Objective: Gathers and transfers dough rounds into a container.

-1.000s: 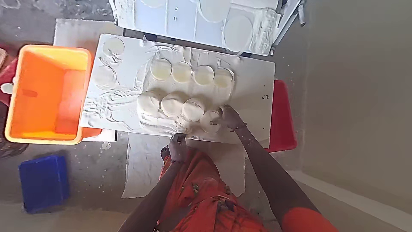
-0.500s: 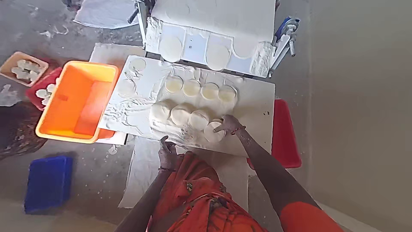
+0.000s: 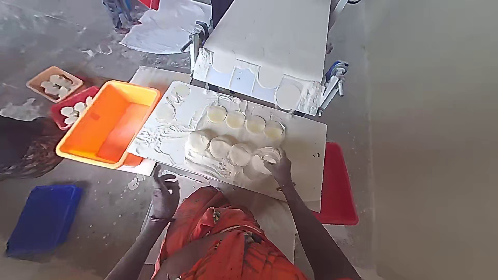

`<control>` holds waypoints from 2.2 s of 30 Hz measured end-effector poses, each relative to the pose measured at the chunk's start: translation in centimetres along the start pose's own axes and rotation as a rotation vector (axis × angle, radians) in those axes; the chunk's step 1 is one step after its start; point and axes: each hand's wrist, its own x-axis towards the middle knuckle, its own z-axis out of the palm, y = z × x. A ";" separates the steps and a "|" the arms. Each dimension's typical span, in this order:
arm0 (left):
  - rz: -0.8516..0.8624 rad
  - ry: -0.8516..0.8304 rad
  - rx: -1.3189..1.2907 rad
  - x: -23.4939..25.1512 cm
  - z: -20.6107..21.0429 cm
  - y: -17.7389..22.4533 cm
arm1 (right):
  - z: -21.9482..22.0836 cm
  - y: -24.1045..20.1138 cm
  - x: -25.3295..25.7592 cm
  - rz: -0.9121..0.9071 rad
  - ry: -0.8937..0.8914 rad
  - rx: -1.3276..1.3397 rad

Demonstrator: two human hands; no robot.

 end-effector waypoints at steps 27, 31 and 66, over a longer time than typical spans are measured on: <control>-0.432 -0.139 0.427 21.4 -9.7 -21.0 | 1.4 -7.8 -2.0 0.041 0.141 0.000; -0.406 -0.342 0.237 22.4 -10.2 -24.4 | 2.2 -13.7 -0.8 0.101 0.013 0.116; -0.544 0.091 -1.379 28.0 -20.9 -28.4 | 52.2 -46.6 3.3 0.615 -0.936 0.892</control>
